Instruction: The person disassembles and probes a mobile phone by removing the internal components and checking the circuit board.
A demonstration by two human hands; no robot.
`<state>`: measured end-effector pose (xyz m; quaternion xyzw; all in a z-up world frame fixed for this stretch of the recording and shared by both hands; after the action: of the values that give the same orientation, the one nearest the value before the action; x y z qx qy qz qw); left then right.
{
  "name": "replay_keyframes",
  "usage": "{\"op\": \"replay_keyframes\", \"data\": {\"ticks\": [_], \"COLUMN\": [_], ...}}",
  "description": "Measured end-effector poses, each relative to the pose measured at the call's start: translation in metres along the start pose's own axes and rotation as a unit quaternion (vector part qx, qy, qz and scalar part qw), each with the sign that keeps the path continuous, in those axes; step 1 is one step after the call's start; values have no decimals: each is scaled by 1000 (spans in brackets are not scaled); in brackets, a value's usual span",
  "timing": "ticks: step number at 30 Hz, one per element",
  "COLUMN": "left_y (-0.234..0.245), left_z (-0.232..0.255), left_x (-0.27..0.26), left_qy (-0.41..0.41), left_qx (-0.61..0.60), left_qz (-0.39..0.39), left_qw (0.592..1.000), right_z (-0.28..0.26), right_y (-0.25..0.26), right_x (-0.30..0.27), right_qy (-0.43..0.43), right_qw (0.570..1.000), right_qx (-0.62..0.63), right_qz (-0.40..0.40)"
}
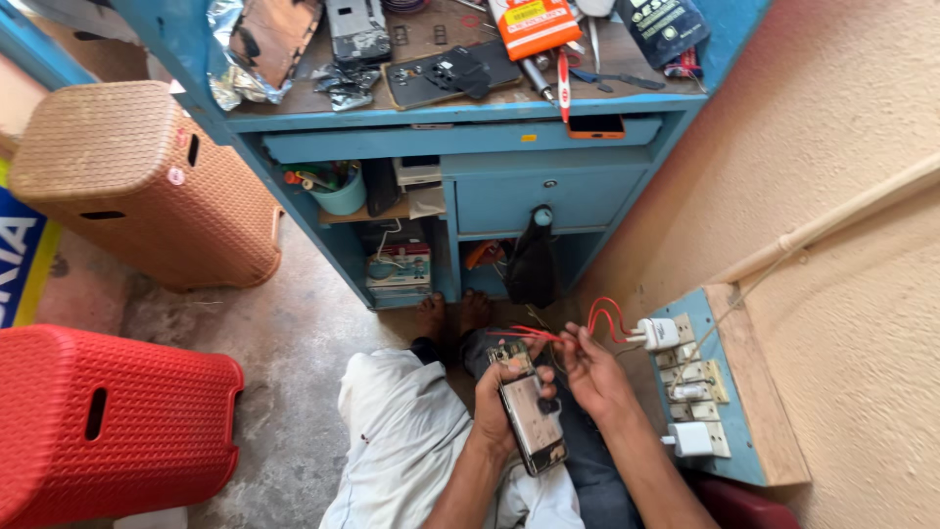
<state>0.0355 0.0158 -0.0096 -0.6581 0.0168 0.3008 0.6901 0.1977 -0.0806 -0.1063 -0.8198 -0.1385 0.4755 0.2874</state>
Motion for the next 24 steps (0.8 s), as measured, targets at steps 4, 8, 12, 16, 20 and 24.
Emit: {"op": "replay_keyframes", "data": {"ticks": [4, 8, 12, 16, 20, 24], "left_y": [-45, -62, -76, -94, -104, -85], "left_z": [42, 105, 145, 136, 96, 57], "left_x": [-14, -20, -33, -65, -98, -128], "left_qy": [-54, -108, -128, -46, 59, 95], "left_qx": [-43, -60, 16, 95, 170, 300], "left_qz": [-41, -41, -78, -135, -152, -116], "left_qw": [997, 991, 989, 985, 972, 942], "right_z": [3, 11, 4, -29, -14, 1], "right_y": [30, 61, 57, -15, -141, -233], "right_x": [-9, -19, -38, -120, -157, -160], "right_qy": [-17, 1, 33, 250, 146, -143], "right_qw": [999, 994, 935, 684, 849, 921], "right_qx": [-27, -98, -346, -671, -501, -351], "right_qz": [15, 58, 71, 139, -81, -87]}}
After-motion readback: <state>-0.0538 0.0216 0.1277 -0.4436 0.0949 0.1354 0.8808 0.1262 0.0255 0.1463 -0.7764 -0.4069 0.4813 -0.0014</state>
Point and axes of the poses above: each hand's wrist, its own x-axis towards the middle knuckle, its own y-axis out of the back of the hand, z = x × y, the point moved 4 cm from there along x, towards the middle knuckle, and after that the axes turned 11 degrees about z, right-handed, at the moved point
